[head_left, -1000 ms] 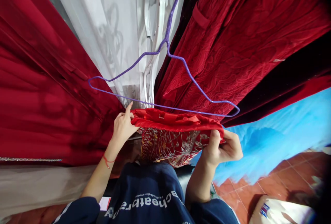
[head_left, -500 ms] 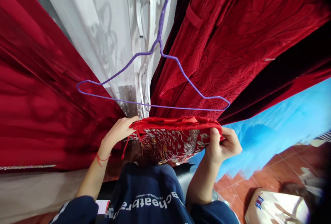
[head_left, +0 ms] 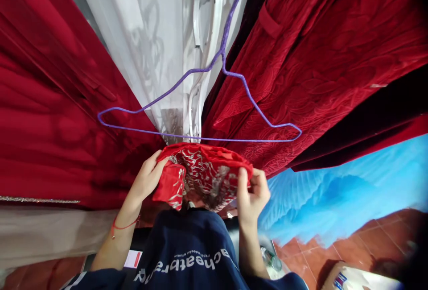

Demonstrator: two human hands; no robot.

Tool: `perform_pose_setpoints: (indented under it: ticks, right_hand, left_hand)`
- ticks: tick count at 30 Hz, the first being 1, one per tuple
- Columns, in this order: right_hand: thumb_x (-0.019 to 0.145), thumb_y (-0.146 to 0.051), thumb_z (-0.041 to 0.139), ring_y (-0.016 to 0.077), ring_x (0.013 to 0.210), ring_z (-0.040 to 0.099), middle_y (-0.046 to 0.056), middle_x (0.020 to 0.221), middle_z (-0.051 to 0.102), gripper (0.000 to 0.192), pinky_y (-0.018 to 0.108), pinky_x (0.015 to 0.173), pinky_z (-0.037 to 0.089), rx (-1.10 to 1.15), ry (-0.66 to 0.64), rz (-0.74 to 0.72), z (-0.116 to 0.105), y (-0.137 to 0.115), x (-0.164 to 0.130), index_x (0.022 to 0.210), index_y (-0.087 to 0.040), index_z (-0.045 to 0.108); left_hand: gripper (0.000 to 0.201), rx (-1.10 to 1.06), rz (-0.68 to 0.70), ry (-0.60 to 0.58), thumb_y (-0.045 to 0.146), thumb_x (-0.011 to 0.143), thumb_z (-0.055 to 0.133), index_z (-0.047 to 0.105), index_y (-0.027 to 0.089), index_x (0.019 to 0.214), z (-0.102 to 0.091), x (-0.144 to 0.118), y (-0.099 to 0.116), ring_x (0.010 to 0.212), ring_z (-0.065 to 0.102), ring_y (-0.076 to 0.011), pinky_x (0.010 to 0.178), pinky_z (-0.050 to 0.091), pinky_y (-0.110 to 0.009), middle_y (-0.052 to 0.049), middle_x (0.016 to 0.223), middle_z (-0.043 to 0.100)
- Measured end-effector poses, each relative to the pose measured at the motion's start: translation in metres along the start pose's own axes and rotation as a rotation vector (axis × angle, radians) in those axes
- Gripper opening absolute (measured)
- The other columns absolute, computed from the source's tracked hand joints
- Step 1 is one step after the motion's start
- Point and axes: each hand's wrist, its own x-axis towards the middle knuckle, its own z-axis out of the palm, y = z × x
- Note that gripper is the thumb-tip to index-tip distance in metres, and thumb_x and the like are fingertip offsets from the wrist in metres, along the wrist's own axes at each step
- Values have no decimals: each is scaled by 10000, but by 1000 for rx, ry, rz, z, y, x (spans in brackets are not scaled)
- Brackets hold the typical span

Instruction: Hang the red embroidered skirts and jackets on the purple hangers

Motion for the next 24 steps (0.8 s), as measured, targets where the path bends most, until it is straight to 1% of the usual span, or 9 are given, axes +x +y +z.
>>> perform_pose_setpoints:
  ticks: [4,7,9,13,15,17,21,22,24]
  right_hand:
    - [880,-341,642,111,614,539,-35,741,591,200,227,599,463,177,-417,43,24,-25,-46,978,-216,520]
    - [839,-308,685,96,574,505,-54,694,563,224,218,585,448,237,-627,63,36,-26,-56,893,-217,488]
    - [889,-301,634,82,516,461,-69,615,523,194,203,528,399,229,-601,102,38,-21,-50,804,-210,485]
    - [952,-295,558,86,507,463,-64,605,512,188,208,503,386,192,-327,84,38,-21,-39,800,-210,486]
    - [965,-266,519,109,567,526,-36,673,553,125,236,566,449,218,-408,-65,41,-30,-45,854,-218,488]
    - [959,-290,513,157,697,601,10,783,590,72,294,662,515,272,-565,-276,46,-41,-58,964,-218,506]
    - [727,-615,753,323,1099,588,148,1136,550,867,480,880,556,349,-648,-513,58,-51,-81,1358,-159,373]
    - [673,-600,804,346,1157,561,172,1198,520,979,506,909,548,341,-629,-515,61,-51,-83,1403,-154,329]
    - [727,-406,799,331,1180,562,175,1249,513,854,494,921,548,308,-581,-475,65,-49,-77,1413,-184,340]
  left_hand:
    - [435,-186,13,28,465,924,536,669,153,1197,13,-9,11,1087,668,-234,962,497,-313,-89,1216,719]
    - [373,-189,10,64,421,918,546,697,158,1136,10,-15,15,1073,672,-236,934,503,-300,-76,1175,735]
    - [337,-168,-27,120,409,895,574,715,167,1083,0,-21,16,1014,685,-224,921,502,-288,-56,1114,752]
    - [344,-207,-148,222,462,880,594,731,174,1012,-16,-41,25,986,689,-237,920,508,-292,-30,948,766]
    - [362,-243,-200,199,498,863,627,733,179,997,-15,-53,32,969,690,-254,893,527,-307,-30,887,757]
    - [346,-265,-263,270,509,830,680,734,203,981,-9,-64,36,949,694,-257,862,543,-309,-28,898,749]
    - [346,-317,-376,612,513,800,730,723,245,1019,-3,-73,34,1133,656,-244,981,518,-310,-32,1148,719]
    - [368,-342,-368,648,513,799,732,719,240,1046,-2,-73,32,1177,637,-246,1016,504,-321,-38,1187,708]
    - [413,-402,-303,673,504,798,733,711,216,1094,-2,-69,29,1221,616,-256,1045,493,-342,-50,1209,704]
